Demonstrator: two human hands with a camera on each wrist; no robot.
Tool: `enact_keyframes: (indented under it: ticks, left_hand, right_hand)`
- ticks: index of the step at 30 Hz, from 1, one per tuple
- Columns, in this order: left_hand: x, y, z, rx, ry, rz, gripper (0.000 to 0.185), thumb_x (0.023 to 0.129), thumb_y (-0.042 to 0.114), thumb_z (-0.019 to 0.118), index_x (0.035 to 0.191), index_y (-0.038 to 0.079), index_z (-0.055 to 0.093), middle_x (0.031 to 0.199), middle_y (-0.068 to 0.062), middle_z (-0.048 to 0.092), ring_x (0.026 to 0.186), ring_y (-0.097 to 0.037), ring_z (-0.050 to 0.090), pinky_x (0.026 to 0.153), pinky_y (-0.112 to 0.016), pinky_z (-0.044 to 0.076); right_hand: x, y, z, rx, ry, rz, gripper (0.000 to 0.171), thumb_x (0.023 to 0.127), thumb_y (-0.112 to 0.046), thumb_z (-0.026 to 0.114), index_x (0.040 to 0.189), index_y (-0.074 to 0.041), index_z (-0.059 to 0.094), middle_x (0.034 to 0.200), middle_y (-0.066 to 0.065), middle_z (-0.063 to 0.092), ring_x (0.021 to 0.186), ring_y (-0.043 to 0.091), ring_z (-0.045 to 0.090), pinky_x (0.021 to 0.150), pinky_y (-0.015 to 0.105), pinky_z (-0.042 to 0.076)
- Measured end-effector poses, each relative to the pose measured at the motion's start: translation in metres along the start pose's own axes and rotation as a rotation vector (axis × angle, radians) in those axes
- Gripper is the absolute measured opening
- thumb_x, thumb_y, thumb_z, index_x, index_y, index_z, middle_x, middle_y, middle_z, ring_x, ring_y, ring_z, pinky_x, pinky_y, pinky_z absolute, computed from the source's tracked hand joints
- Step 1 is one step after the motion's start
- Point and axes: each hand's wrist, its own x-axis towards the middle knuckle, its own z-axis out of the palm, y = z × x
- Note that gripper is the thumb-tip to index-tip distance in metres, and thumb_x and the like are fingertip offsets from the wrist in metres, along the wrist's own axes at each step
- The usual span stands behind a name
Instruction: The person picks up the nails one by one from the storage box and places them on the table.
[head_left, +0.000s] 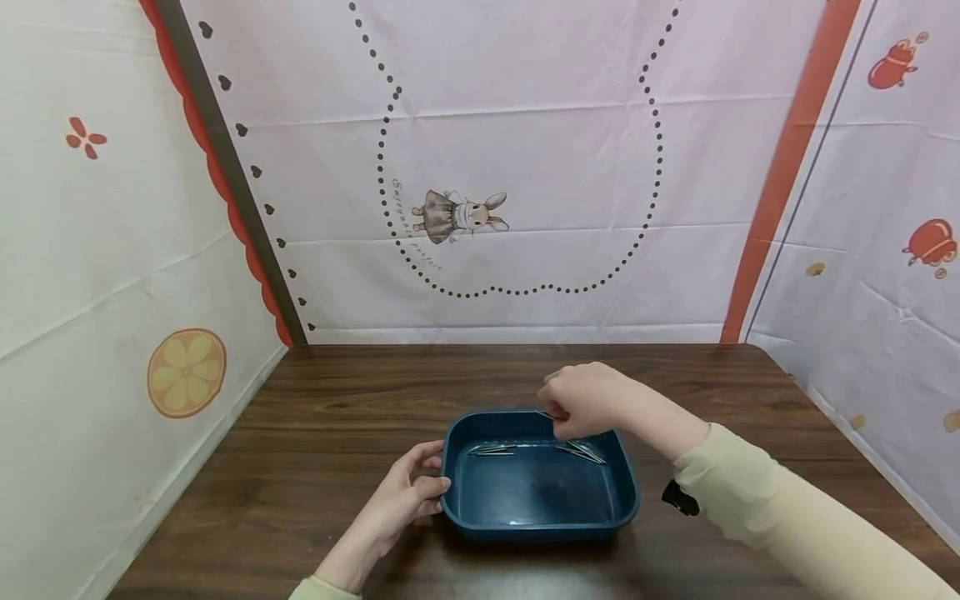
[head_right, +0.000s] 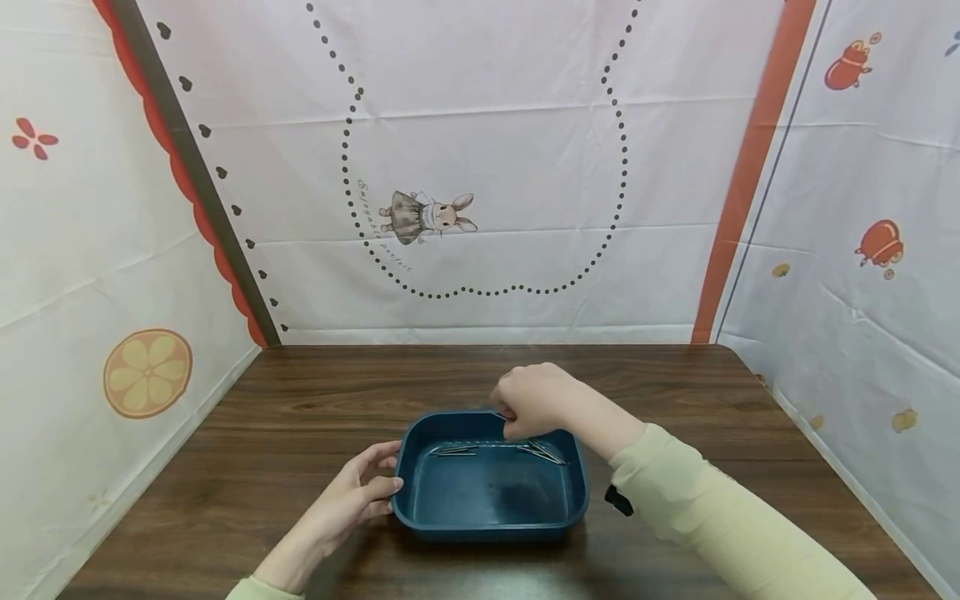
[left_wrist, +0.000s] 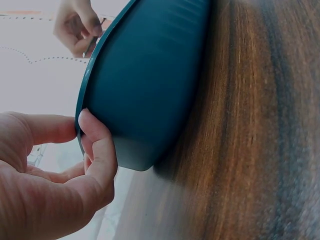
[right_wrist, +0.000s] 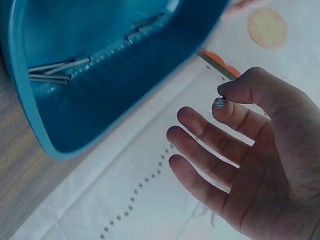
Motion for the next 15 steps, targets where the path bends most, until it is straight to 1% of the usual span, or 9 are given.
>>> enact_keyframes:
  ticks: [6, 9, 15]
  left_hand:
    - [0.001, -0.001, 0.000, 0.002, -0.005, -0.003, 0.060, 0.093, 0.006, 0.058, 0.148, 0.000, 0.033, 0.130, -0.021, 0.040, 0.087, -0.015, 0.056, 0.070, -0.024, 0.052]
    - [0.001, -0.001, 0.000, 0.006, -0.003, -0.003, 0.060, 0.093, 0.006, 0.058, 0.148, 0.000, 0.034, 0.130, -0.020, 0.040, 0.087, -0.016, 0.056, 0.070, -0.024, 0.053]
    - [0.002, 0.000, 0.000, 0.013, 0.007, -0.009, 0.059, 0.093, 0.006, 0.058, 0.148, 0.001, 0.035, 0.130, -0.020, 0.041, 0.088, -0.016, 0.057, 0.071, -0.026, 0.053]
  right_hand:
    - [-0.017, 0.010, -0.010, 0.038, 0.046, 0.065, 0.028, 0.080, -0.016, 0.068, 0.064, -0.023, 0.046, 0.068, -0.010, 0.039, 0.056, 0.005, 0.033, 0.050, 0.022, 0.021]
    - [-0.025, 0.015, -0.014, 0.061, 0.062, 0.106, 0.028, 0.080, -0.016, 0.068, 0.065, -0.023, 0.046, 0.068, -0.010, 0.039, 0.057, 0.004, 0.034, 0.051, 0.022, 0.022]
    - [-0.037, 0.027, -0.009, 0.109, 0.076, 0.183, 0.027, 0.082, -0.017, 0.067, 0.065, -0.024, 0.047, 0.069, -0.009, 0.042, 0.058, 0.006, 0.039, 0.051, 0.022, 0.026]
